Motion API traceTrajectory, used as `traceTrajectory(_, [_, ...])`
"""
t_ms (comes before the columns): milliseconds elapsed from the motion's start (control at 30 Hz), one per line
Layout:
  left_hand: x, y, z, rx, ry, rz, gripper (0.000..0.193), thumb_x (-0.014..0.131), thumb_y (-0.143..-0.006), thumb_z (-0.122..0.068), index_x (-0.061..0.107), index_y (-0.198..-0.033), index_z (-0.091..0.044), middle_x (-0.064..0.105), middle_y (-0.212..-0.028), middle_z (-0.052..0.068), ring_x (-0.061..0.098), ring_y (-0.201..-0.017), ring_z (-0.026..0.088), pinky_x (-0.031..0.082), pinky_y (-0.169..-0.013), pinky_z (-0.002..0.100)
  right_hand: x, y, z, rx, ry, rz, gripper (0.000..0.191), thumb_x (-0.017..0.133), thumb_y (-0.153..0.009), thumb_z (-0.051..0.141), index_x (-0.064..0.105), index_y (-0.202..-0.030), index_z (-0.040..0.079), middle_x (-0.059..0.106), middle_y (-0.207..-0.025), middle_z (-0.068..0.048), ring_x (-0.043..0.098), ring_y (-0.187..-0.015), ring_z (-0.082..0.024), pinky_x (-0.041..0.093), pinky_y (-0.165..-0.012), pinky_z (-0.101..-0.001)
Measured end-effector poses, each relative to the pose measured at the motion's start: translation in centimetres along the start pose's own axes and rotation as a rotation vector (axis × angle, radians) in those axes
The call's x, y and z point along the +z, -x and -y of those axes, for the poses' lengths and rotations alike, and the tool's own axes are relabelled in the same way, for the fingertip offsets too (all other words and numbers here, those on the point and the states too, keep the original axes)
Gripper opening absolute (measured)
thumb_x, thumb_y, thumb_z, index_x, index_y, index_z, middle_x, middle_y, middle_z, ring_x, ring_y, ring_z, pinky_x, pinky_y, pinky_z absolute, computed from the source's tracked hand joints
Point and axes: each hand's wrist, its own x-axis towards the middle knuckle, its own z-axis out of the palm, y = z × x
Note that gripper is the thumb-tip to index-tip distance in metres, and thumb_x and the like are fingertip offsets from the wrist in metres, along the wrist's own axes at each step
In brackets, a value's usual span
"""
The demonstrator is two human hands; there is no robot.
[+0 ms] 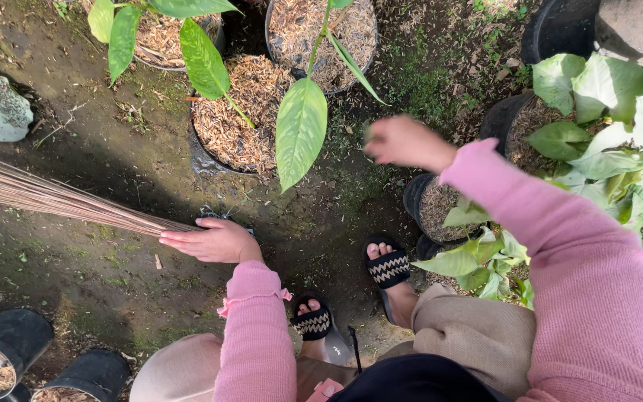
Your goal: The person walks among potted plants, places a small potted plant on the ground, then sweeps the floor with a traditional straw broom. They remove weeds by hand, continue sweeping, and later pick up two small potted plants and walk away.
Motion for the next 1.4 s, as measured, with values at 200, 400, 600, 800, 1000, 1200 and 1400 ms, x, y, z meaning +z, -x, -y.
traceTrajectory(200, [-0.1,-0.1,-0.4,-0.029,-0.006,0.016,0.063,0.033,-0.114,-0.037,0.019,-0.164,-0.001,0.026,-0.169,0.021,0.036,-0.154,0.040,0.040,-0.120,0.052,2.4,0.4,5.5,-0.566,0.074,-0.065,0.050,0.062,-0.089,0.009,0.058,-0.137,-0.003,0.053,-0.136,-0.029,0.060,-0.114,-0.037,0.050,-0.099,-0.0490])
traceTrajectory(400, [-0.2,-0.1,-0.5,-0.061,0.008,0.040,0.064,0.033,-0.113,-0.036,0.019,-0.164,0.000,0.025,-0.170,0.021,0.036,-0.154,0.039,0.039,-0.121,0.051,0.0,-0.6,0.8,-0.388,0.317,-0.298,0.040,0.077,-0.080,0.020,0.067,-0.115,0.003,0.068,-0.103,-0.018,0.069,-0.091,-0.036,0.057,-0.075,-0.0473])
traceTrajectory(600, [-0.2,-0.1,-0.5,-0.062,0.004,0.039,0.063,0.035,-0.113,-0.035,0.019,-0.164,-0.001,0.025,-0.170,0.020,0.035,-0.154,0.039,0.039,-0.122,0.051,2.4,-1.5,0.2,-0.505,0.537,-0.408,0.016,0.069,-0.087,0.008,0.068,-0.103,0.007,0.069,-0.093,-0.012,0.071,-0.095,-0.030,0.060,-0.082,-0.0420])
traceTrajectory(800, [-0.1,-0.1,-0.4,-0.038,-0.007,0.024,0.063,0.033,-0.114,-0.036,0.019,-0.164,-0.001,0.025,-0.170,0.020,0.035,-0.155,0.039,0.038,-0.123,0.051,4.2,0.1,5.4,-0.624,-0.073,-0.266,0.012,0.067,-0.092,0.007,0.067,-0.104,0.002,0.074,-0.099,-0.014,0.072,-0.091,-0.030,0.060,-0.084,-0.0432])
traceTrajectory(1000, [0.3,0.0,-0.1,-0.073,-0.008,0.047,0.063,0.032,-0.113,-0.036,0.021,-0.163,-0.001,0.026,-0.169,0.021,0.037,-0.153,0.039,0.040,-0.119,0.050,0.1,0.5,3.9,-0.576,0.252,-0.483,0.041,0.060,-0.082,-0.010,0.073,-0.117,0.008,0.071,-0.109,-0.014,0.070,-0.088,-0.029,0.059,-0.075,-0.0411])
traceTrajectory(1200, [0.4,0.2,0.2,-0.034,0.005,-0.001,0.062,0.033,-0.114,-0.037,0.021,-0.164,-0.001,0.027,-0.169,0.020,0.037,-0.154,0.039,0.039,-0.123,0.050,-3.3,-1.4,-4.0,-0.422,0.405,-0.924,0.024,0.082,-0.079,0.014,0.073,-0.100,0.006,0.066,-0.091,-0.011,0.066,-0.088,-0.032,0.055,-0.075,-0.0441])
traceTrajectory(1400, [0.6,0.3,0.3,-0.051,-0.016,0.021,0.063,0.032,-0.114,-0.037,0.021,-0.164,-0.001,0.027,-0.169,0.020,0.036,-0.154,0.039,0.040,-0.121,0.051,-2.1,-3.2,-6.4,-0.424,0.434,-0.879,0.010,0.073,-0.094,0.000,0.069,-0.098,0.008,0.064,-0.094,-0.009,0.066,-0.095,-0.030,0.056,-0.084,-0.0408])
